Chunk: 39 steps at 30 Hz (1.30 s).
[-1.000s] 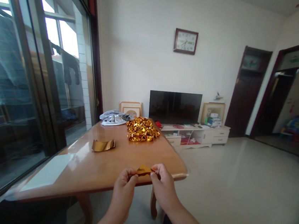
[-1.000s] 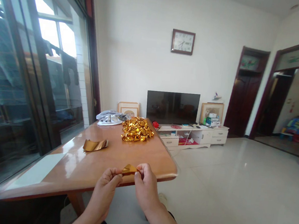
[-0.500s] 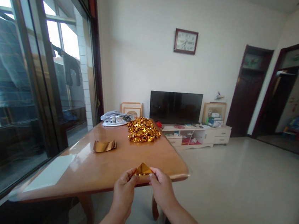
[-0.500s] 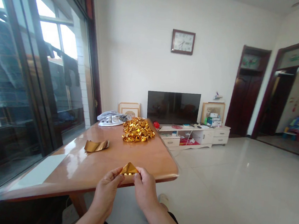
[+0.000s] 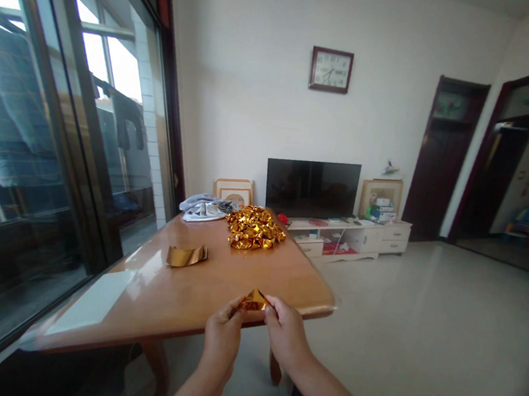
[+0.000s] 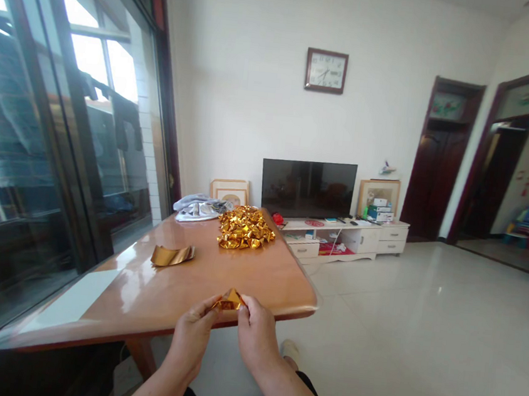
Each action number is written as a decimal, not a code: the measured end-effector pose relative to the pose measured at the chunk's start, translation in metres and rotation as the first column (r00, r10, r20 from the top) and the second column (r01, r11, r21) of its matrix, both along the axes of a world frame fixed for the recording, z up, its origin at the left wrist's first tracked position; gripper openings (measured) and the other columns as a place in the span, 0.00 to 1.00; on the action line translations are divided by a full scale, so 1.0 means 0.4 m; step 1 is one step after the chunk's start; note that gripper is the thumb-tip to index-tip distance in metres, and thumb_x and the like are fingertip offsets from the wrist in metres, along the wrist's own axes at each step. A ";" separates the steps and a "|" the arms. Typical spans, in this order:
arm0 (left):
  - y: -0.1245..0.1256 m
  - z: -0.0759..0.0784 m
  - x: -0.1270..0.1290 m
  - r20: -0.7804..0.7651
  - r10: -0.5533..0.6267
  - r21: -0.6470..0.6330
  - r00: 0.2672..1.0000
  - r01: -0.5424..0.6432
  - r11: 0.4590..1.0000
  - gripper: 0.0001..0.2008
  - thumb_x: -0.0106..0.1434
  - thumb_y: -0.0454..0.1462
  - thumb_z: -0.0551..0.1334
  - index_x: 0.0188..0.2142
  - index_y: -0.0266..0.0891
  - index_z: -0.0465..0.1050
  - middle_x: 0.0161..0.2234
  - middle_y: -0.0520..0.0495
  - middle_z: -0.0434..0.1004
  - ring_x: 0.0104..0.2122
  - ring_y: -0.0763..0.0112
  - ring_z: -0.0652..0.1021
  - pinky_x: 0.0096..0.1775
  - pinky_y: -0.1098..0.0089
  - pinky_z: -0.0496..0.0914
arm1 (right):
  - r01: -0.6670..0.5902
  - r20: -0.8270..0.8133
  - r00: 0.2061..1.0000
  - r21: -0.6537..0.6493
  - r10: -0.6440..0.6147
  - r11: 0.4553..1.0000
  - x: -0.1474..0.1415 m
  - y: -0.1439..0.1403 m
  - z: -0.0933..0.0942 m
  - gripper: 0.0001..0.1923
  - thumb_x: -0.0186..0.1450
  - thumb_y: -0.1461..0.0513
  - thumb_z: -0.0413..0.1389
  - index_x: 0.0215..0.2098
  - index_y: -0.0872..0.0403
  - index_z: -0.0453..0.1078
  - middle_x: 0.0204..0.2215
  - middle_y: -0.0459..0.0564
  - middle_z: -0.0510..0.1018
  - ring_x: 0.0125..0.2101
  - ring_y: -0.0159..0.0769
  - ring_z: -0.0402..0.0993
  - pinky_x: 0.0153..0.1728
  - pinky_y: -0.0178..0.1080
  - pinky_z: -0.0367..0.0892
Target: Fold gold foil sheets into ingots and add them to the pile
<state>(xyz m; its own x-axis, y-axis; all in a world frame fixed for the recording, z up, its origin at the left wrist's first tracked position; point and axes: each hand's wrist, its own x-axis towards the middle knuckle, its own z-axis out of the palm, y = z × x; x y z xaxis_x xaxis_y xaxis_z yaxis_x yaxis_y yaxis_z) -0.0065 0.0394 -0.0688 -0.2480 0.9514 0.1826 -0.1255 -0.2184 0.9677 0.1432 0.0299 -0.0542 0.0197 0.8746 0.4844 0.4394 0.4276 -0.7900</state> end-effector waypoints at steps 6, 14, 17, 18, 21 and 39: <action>0.006 -0.011 -0.006 -0.030 0.018 -0.002 0.999 -0.018 1.000 0.18 0.55 0.35 0.64 0.45 0.36 0.82 0.46 0.41 0.83 0.50 0.54 0.78 0.58 0.56 0.65 | 0.017 0.053 0.998 0.016 -0.018 1.000 -0.002 -0.003 -0.003 0.17 0.69 0.61 0.49 0.51 0.52 0.76 0.42 0.52 0.83 0.42 0.42 0.78 0.45 0.40 0.68; -0.004 -0.003 -0.012 -0.158 0.008 0.050 0.987 0.000 0.999 0.16 0.55 0.36 0.63 0.42 0.38 0.83 0.43 0.42 0.83 0.48 0.53 0.79 0.55 0.57 0.67 | 0.002 0.081 0.997 0.017 -0.003 1.000 0.001 -0.002 -0.010 0.18 0.69 0.62 0.48 0.50 0.52 0.76 0.43 0.54 0.83 0.42 0.43 0.79 0.47 0.42 0.68; -0.001 -0.006 -0.014 -0.150 0.007 0.047 0.989 0.000 0.999 0.15 0.55 0.37 0.64 0.42 0.38 0.83 0.44 0.41 0.83 0.48 0.53 0.79 0.55 0.56 0.67 | -0.013 0.071 0.997 0.008 0.013 1.000 0.004 -0.001 -0.010 0.18 0.69 0.62 0.48 0.50 0.52 0.76 0.43 0.53 0.83 0.43 0.43 0.79 0.47 0.41 0.68; 0.001 -0.007 -0.015 -0.140 -0.002 0.040 0.990 0.008 0.999 0.16 0.55 0.37 0.64 0.42 0.38 0.83 0.44 0.41 0.83 0.48 0.52 0.79 0.55 0.56 0.67 | -0.020 0.061 0.998 0.003 0.020 1.000 0.004 0.000 -0.010 0.18 0.68 0.62 0.48 0.50 0.52 0.76 0.43 0.53 0.83 0.43 0.43 0.79 0.47 0.41 0.68; 0.003 -0.011 -0.017 -0.113 -0.038 0.019 0.993 0.040 0.999 0.17 0.55 0.38 0.64 0.43 0.37 0.83 0.45 0.40 0.83 0.48 0.52 0.79 0.54 0.55 0.68 | -0.013 0.015 1.000 -0.016 0.013 1.000 0.007 -0.001 -0.011 0.15 0.67 0.62 0.50 0.47 0.52 0.76 0.41 0.52 0.83 0.41 0.42 0.79 0.44 0.40 0.69; -0.002 -0.008 -0.021 -0.242 0.012 0.039 0.970 -0.002 0.999 0.14 0.55 0.39 0.62 0.39 0.38 0.83 0.41 0.42 0.84 0.45 0.54 0.79 0.49 0.59 0.70 | 0.009 0.093 0.996 0.026 -0.011 1.000 -0.005 -0.026 0.008 0.12 0.67 0.62 0.50 0.37 0.51 0.76 0.30 0.48 0.81 0.33 0.39 0.76 0.36 0.35 0.65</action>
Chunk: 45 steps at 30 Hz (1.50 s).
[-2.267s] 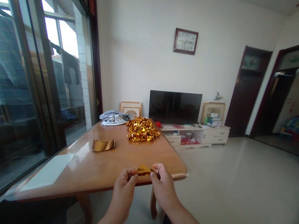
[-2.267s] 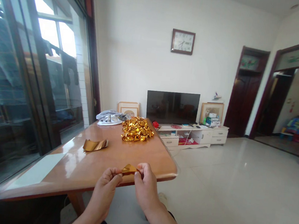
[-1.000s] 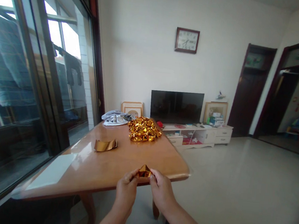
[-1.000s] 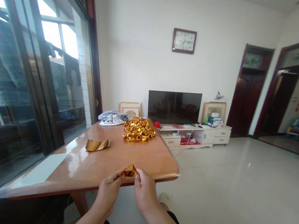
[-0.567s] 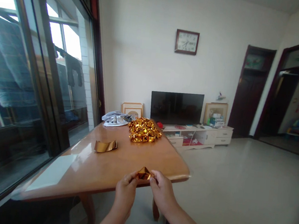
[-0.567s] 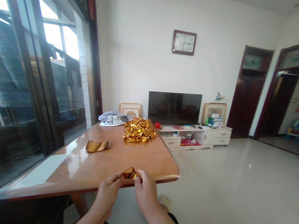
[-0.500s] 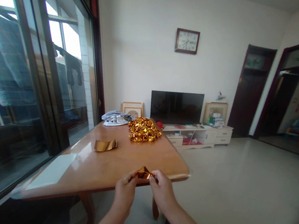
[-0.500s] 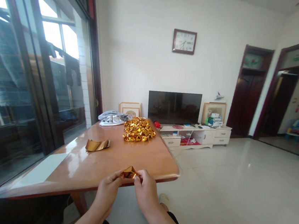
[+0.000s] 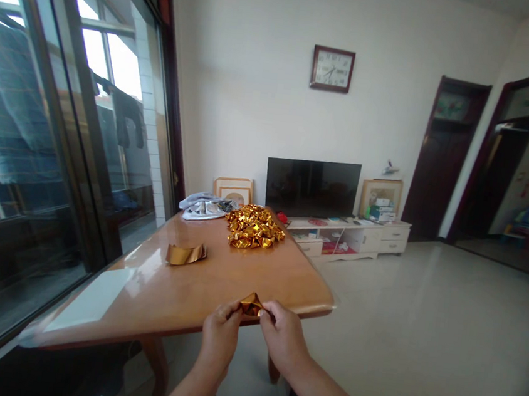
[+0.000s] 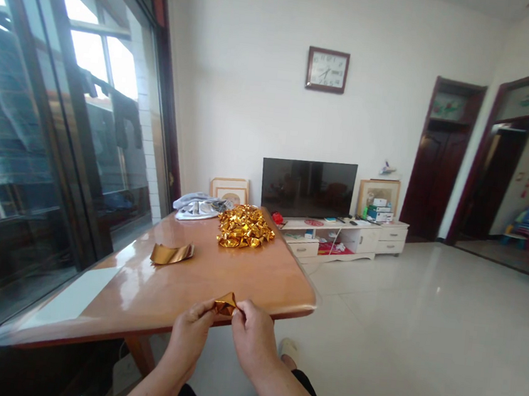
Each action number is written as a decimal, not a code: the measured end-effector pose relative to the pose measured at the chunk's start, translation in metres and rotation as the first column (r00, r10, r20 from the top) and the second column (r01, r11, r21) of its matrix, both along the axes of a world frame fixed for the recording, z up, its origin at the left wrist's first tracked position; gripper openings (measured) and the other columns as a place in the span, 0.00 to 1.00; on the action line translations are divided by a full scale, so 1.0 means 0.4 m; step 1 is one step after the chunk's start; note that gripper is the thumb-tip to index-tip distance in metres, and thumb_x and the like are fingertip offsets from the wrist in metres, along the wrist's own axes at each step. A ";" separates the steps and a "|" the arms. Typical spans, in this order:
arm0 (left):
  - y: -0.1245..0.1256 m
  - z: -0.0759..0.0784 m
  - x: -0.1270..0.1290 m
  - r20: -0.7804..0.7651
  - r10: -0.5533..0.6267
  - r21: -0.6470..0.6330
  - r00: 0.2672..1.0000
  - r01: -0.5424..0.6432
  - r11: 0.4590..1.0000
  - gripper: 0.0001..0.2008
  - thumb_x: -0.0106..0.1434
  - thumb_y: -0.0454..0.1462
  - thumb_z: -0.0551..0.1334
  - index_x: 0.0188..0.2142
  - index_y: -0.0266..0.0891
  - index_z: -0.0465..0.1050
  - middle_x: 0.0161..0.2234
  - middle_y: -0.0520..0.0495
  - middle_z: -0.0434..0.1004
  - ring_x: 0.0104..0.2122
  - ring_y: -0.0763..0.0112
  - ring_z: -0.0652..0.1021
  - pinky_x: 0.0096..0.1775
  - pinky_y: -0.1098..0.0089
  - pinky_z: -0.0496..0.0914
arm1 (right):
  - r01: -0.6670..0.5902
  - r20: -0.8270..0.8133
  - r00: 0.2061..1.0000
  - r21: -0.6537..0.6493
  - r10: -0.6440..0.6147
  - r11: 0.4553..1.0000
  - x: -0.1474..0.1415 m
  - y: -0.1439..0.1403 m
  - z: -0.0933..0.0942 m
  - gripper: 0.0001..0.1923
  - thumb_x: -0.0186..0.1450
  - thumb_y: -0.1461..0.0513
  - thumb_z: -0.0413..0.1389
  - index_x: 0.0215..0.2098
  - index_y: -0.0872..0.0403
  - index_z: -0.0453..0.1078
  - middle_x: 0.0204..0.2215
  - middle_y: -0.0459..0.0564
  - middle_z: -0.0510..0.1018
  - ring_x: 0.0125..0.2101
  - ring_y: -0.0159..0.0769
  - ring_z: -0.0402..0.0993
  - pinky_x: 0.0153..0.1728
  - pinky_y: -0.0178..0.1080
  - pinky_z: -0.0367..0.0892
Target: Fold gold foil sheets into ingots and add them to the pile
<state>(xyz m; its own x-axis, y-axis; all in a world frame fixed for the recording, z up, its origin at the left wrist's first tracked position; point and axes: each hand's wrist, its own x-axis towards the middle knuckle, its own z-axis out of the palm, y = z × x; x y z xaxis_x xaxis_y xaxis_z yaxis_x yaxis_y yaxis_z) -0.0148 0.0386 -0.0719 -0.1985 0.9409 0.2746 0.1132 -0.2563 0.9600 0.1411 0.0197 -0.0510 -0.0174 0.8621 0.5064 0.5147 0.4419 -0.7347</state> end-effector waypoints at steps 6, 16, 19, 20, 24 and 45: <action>-0.004 0.010 0.000 -0.002 -0.002 -0.015 1.000 0.002 1.000 0.16 0.55 0.37 0.61 0.40 0.38 0.83 0.40 0.43 0.84 0.44 0.54 0.79 0.49 0.61 0.69 | -0.005 0.002 1.000 -0.023 0.005 1.000 0.007 0.005 -0.002 0.13 0.68 0.62 0.49 0.38 0.51 0.77 0.31 0.48 0.81 0.33 0.38 0.77 0.37 0.35 0.66; -0.016 0.058 -0.026 -0.281 -0.075 -0.003 0.957 0.077 0.997 0.11 0.52 0.34 0.59 0.27 0.41 0.82 0.28 0.47 0.81 0.33 0.60 0.78 0.36 0.68 0.66 | 0.060 0.132 0.990 -0.035 -0.055 0.998 0.038 -0.011 0.032 0.05 0.63 0.61 0.55 0.33 0.51 0.73 0.30 0.46 0.79 0.33 0.37 0.74 0.34 0.35 0.63; -0.023 0.078 -0.024 -0.396 -0.081 0.039 0.915 0.105 0.994 0.09 0.51 0.33 0.59 0.20 0.42 0.76 0.23 0.49 0.78 0.28 0.64 0.74 0.33 0.69 0.61 | 0.018 0.230 0.973 -0.014 -0.014 1.000 0.042 -0.008 0.042 0.05 0.63 0.61 0.55 0.29 0.51 0.72 0.29 0.46 0.79 0.33 0.36 0.72 0.35 0.35 0.62; -0.026 0.084 -0.022 -0.416 -0.086 0.046 0.905 0.115 0.992 0.09 0.51 0.32 0.59 0.19 0.42 0.74 0.22 0.49 0.76 0.27 0.65 0.73 0.32 0.70 0.59 | 0.009 0.262 0.965 -0.019 -0.003 1.000 0.043 -0.007 0.042 0.05 0.62 0.61 0.55 0.29 0.51 0.72 0.29 0.46 0.79 0.32 0.36 0.72 0.34 0.35 0.61; -0.037 0.099 -0.018 -0.473 -0.105 0.062 0.875 0.152 0.986 0.10 0.51 0.31 0.59 0.16 0.42 0.70 0.19 0.51 0.72 0.25 0.67 0.71 0.31 0.69 0.56 | -0.009 0.364 0.931 -0.075 0.036 0.997 0.050 -0.001 0.032 0.06 0.62 0.62 0.56 0.27 0.51 0.72 0.27 0.47 0.79 0.31 0.36 0.73 0.32 0.35 0.57; -0.058 0.035 0.023 -0.315 -0.086 -0.040 0.945 0.078 0.996 0.10 0.59 0.40 0.58 0.23 0.39 0.67 0.21 0.54 0.67 0.24 0.72 0.68 0.27 0.72 0.57 | 0.041 0.064 0.997 -0.159 -0.031 0.986 0.060 0.016 0.014 0.10 0.62 0.61 0.52 0.24 0.52 0.69 0.21 0.45 0.76 0.25 0.35 0.71 0.26 0.34 0.56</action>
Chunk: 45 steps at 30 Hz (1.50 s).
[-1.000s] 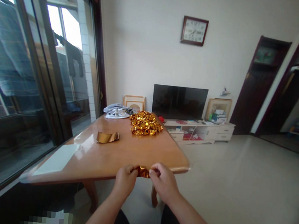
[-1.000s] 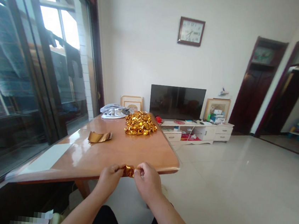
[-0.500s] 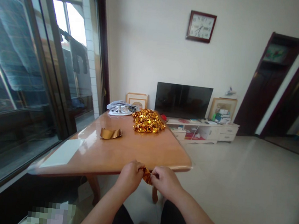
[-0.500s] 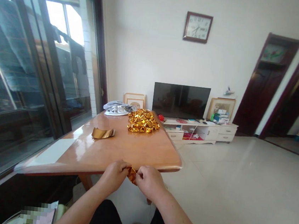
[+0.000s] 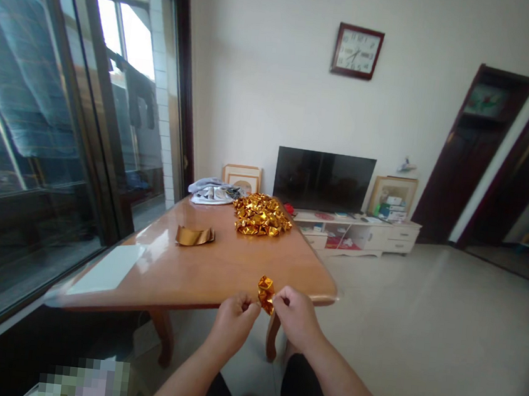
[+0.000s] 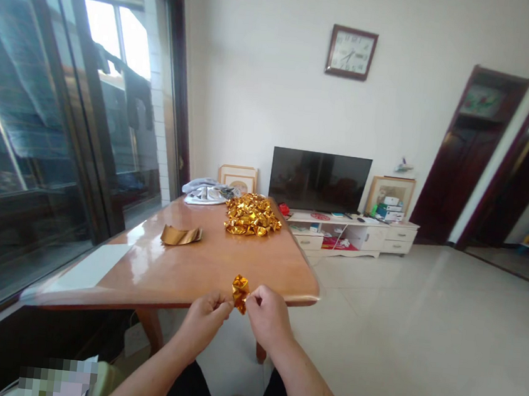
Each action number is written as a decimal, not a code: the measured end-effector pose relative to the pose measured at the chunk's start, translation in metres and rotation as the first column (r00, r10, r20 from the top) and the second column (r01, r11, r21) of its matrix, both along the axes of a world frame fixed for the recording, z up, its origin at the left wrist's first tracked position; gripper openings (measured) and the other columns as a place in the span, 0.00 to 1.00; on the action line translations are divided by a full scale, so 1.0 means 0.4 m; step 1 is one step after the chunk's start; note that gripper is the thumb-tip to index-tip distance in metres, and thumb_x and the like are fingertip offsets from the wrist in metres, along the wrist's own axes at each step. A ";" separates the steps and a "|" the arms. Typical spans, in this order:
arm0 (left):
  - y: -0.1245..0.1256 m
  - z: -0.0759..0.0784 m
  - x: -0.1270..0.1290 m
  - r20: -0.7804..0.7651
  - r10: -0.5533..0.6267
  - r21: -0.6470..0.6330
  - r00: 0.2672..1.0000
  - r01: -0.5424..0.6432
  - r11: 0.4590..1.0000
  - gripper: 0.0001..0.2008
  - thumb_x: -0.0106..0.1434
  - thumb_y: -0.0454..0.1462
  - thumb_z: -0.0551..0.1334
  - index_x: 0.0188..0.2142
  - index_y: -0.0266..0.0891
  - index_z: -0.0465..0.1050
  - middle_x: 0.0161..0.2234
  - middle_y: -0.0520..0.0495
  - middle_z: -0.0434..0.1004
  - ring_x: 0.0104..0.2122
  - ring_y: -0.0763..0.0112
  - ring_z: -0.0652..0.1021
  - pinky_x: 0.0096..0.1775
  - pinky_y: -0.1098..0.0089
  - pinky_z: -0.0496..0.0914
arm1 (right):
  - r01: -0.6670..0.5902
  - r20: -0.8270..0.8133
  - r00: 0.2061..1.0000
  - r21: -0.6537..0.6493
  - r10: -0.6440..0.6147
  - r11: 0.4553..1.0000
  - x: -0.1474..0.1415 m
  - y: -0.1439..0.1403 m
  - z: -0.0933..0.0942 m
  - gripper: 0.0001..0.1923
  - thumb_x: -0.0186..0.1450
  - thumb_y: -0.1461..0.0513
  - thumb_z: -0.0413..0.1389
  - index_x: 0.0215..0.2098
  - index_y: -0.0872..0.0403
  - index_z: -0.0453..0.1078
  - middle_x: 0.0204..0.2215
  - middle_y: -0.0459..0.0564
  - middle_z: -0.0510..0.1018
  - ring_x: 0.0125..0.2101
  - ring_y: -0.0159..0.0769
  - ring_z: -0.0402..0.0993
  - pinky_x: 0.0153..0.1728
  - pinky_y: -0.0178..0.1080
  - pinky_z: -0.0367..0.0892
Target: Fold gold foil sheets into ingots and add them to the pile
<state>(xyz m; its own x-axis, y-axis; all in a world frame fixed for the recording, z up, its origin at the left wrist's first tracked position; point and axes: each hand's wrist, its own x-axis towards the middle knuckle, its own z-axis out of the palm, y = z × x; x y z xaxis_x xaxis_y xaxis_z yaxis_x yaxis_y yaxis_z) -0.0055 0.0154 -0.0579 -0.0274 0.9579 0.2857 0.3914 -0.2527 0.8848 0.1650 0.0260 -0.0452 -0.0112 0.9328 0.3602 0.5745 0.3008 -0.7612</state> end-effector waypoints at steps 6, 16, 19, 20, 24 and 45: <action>-0.004 -0.003 0.013 0.031 -0.011 -0.077 0.999 0.013 0.997 0.09 0.57 0.39 0.57 0.22 0.40 0.65 0.18 0.55 0.64 0.21 0.75 0.64 0.26 0.72 0.54 | -0.016 0.029 0.999 0.008 0.016 1.000 -0.007 -0.014 0.016 0.10 0.63 0.60 0.53 0.24 0.52 0.68 0.22 0.45 0.76 0.25 0.35 0.71 0.27 0.34 0.57; 0.002 0.011 0.005 0.018 -0.028 -0.048 0.999 0.029 0.998 0.09 0.57 0.38 0.57 0.21 0.40 0.64 0.21 0.54 0.64 0.24 0.73 0.66 0.28 0.72 0.56 | -0.119 0.039 0.992 0.012 0.119 0.993 0.008 -0.005 0.017 0.10 0.65 0.60 0.52 0.26 0.52 0.66 0.23 0.44 0.73 0.27 0.34 0.69 0.28 0.35 0.55; -0.002 0.017 -0.001 0.052 -0.077 -0.086 0.996 0.081 0.993 0.09 0.59 0.39 0.58 0.23 0.39 0.65 0.21 0.55 0.64 0.24 0.73 0.65 0.28 0.72 0.56 | -0.154 0.001 0.988 -0.042 0.154 0.987 0.017 0.004 0.012 0.10 0.65 0.59 0.52 0.27 0.53 0.65 0.22 0.42 0.71 0.26 0.33 0.66 0.27 0.34 0.55; -0.005 0.019 -0.002 0.073 -0.095 -0.101 0.993 0.102 0.990 0.09 0.59 0.40 0.58 0.24 0.39 0.66 0.22 0.55 0.64 0.24 0.74 0.64 0.28 0.72 0.57 | -0.168 -0.018 0.986 -0.062 0.167 0.984 0.019 0.007 0.010 0.10 0.65 0.58 0.53 0.27 0.53 0.65 0.22 0.42 0.70 0.25 0.33 0.65 0.26 0.34 0.54; -0.016 0.028 -0.008 0.171 -0.143 -0.149 0.975 0.169 0.974 0.09 0.60 0.41 0.59 0.27 0.39 0.66 0.23 0.54 0.66 0.25 0.74 0.64 0.29 0.72 0.57 | -0.221 -0.125 0.971 -0.131 0.205 0.967 0.027 0.011 0.007 0.11 0.64 0.57 0.53 0.27 0.53 0.65 0.22 0.41 0.67 0.25 0.31 0.61 0.26 0.34 0.54; -0.017 0.021 0.003 0.076 -0.134 -0.109 0.988 0.141 0.984 0.10 0.59 0.41 0.59 0.25 0.39 0.64 0.22 0.55 0.62 0.24 0.74 0.63 0.28 0.72 0.55 | -0.217 -0.140 0.972 -0.233 0.187 0.948 0.033 -0.007 0.004 0.07 0.59 0.60 0.55 0.25 0.53 0.64 0.20 0.40 0.66 0.24 0.30 0.60 0.25 0.33 0.54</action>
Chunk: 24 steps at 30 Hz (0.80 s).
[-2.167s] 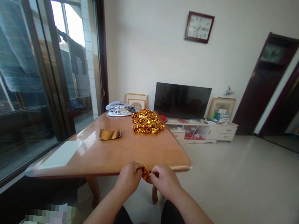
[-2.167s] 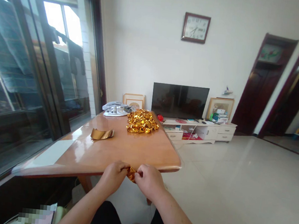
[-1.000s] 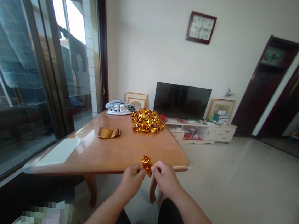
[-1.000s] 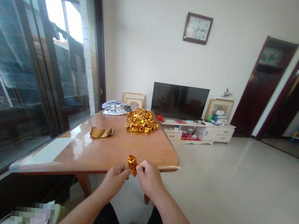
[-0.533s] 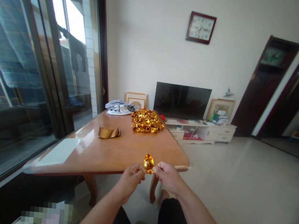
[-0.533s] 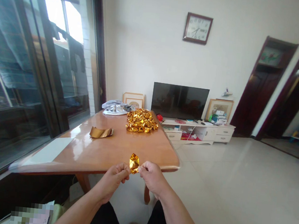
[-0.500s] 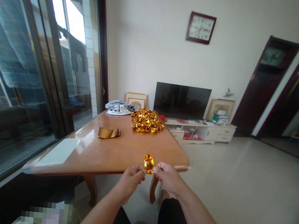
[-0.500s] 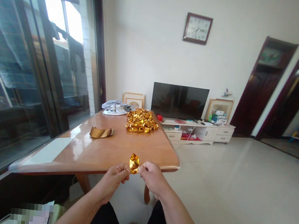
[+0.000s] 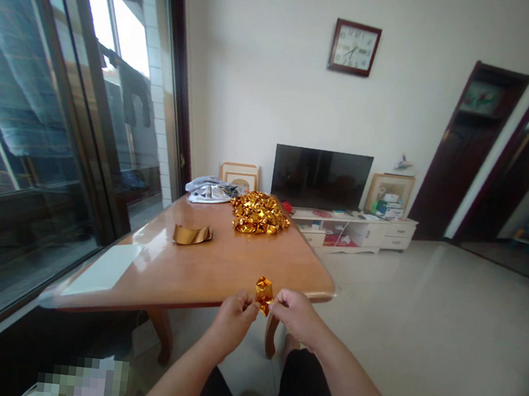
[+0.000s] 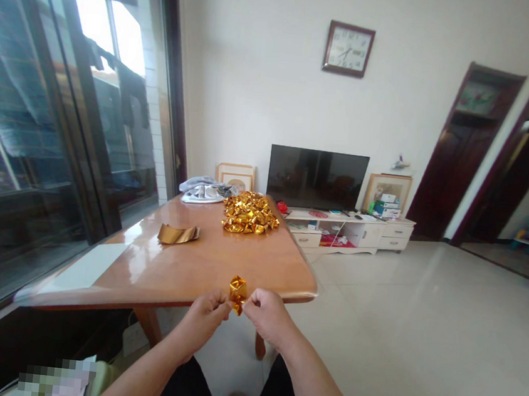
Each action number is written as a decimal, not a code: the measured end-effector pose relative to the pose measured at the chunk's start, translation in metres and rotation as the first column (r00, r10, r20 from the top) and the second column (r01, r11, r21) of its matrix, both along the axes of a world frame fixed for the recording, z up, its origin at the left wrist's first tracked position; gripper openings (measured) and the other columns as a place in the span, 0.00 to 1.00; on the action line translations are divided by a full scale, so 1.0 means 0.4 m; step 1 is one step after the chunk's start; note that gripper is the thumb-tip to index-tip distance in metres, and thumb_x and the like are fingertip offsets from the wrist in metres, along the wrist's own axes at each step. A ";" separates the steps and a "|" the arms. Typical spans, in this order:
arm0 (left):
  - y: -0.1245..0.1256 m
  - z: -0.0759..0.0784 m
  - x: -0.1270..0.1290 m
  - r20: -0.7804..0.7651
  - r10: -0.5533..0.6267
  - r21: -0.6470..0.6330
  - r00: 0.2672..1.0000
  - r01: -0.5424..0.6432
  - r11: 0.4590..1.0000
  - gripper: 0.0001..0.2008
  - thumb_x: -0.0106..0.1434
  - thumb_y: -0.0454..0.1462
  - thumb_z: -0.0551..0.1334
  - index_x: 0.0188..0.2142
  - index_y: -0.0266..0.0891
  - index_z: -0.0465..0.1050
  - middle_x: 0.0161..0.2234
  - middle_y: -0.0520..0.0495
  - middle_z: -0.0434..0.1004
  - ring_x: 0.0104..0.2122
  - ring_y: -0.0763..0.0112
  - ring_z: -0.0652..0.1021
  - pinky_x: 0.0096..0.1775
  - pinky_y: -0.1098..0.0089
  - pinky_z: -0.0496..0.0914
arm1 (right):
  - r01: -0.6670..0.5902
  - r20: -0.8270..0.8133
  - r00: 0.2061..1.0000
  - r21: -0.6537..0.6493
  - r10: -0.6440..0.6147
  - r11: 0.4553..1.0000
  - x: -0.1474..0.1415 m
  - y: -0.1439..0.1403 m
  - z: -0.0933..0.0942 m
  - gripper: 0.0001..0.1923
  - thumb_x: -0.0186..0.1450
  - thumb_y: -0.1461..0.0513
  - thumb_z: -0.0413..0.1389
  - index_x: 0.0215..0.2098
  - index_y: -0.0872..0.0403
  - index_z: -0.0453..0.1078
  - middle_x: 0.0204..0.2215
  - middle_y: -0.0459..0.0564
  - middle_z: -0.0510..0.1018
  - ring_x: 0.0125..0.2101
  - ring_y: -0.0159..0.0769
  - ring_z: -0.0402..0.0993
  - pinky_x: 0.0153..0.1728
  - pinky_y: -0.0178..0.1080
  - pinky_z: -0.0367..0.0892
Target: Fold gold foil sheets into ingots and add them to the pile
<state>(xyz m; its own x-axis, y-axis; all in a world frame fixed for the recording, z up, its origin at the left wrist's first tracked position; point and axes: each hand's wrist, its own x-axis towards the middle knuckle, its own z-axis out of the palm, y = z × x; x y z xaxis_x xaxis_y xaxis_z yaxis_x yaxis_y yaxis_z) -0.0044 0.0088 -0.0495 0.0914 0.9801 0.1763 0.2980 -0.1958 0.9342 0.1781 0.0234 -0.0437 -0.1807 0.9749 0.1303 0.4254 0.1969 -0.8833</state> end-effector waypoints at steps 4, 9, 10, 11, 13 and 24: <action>-0.004 0.003 0.003 0.054 -0.012 -0.065 0.998 0.015 0.998 0.07 0.55 0.39 0.60 0.25 0.39 0.64 0.22 0.57 0.60 0.23 0.75 0.61 0.26 0.72 0.53 | 0.013 -0.018 1.000 -0.008 -0.013 1.000 -0.003 0.002 -0.003 0.06 0.58 0.60 0.56 0.25 0.53 0.64 0.20 0.41 0.67 0.24 0.31 0.61 0.25 0.33 0.54; 0.001 -0.004 0.004 0.148 0.001 -0.144 0.989 0.021 0.989 0.09 0.56 0.40 0.60 0.24 0.39 0.64 0.21 0.56 0.62 0.23 0.75 0.61 0.27 0.72 0.53 | -0.003 -0.110 0.994 -0.040 -0.002 0.999 -0.008 0.005 -0.006 0.05 0.56 0.62 0.56 0.24 0.53 0.64 0.20 0.40 0.66 0.24 0.30 0.60 0.26 0.33 0.54; 0.002 -0.005 0.003 0.175 0.001 -0.157 0.985 0.027 0.987 0.09 0.57 0.40 0.60 0.24 0.39 0.64 0.21 0.56 0.63 0.23 0.75 0.61 0.27 0.72 0.53 | -0.006 -0.137 0.991 -0.047 0.000 0.999 -0.010 0.006 -0.007 0.05 0.55 0.63 0.56 0.24 0.53 0.64 0.20 0.40 0.66 0.24 0.30 0.60 0.26 0.33 0.54; 0.004 -0.007 0.003 0.204 -0.001 -0.167 0.979 0.035 0.985 0.09 0.57 0.40 0.60 0.24 0.39 0.63 0.21 0.56 0.63 0.23 0.75 0.61 0.27 0.72 0.54 | -0.009 -0.162 0.987 -0.055 0.000 0.998 -0.012 0.006 -0.009 0.04 0.55 0.63 0.55 0.24 0.53 0.64 0.20 0.40 0.66 0.24 0.30 0.59 0.26 0.33 0.54; 0.006 -0.009 0.002 0.257 -0.001 -0.179 0.966 0.048 0.983 0.09 0.56 0.39 0.60 0.23 0.39 0.63 0.21 0.55 0.64 0.24 0.75 0.62 0.28 0.71 0.55 | -0.015 -0.214 0.977 -0.078 -0.002 0.997 -0.016 0.006 -0.010 0.05 0.55 0.63 0.56 0.24 0.53 0.63 0.19 0.39 0.65 0.23 0.29 0.58 0.25 0.33 0.53; 0.010 -0.009 0.000 0.421 -0.030 -0.199 0.907 0.125 0.972 0.07 0.52 0.36 0.61 0.21 0.38 0.64 0.21 0.54 0.65 0.23 0.76 0.62 0.28 0.72 0.56 | -0.133 -0.464 0.886 -0.223 0.015 0.966 -0.009 -0.002 0.005 0.08 0.53 0.61 0.59 0.24 0.53 0.63 0.18 0.40 0.68 0.21 0.27 0.57 0.24 0.33 0.51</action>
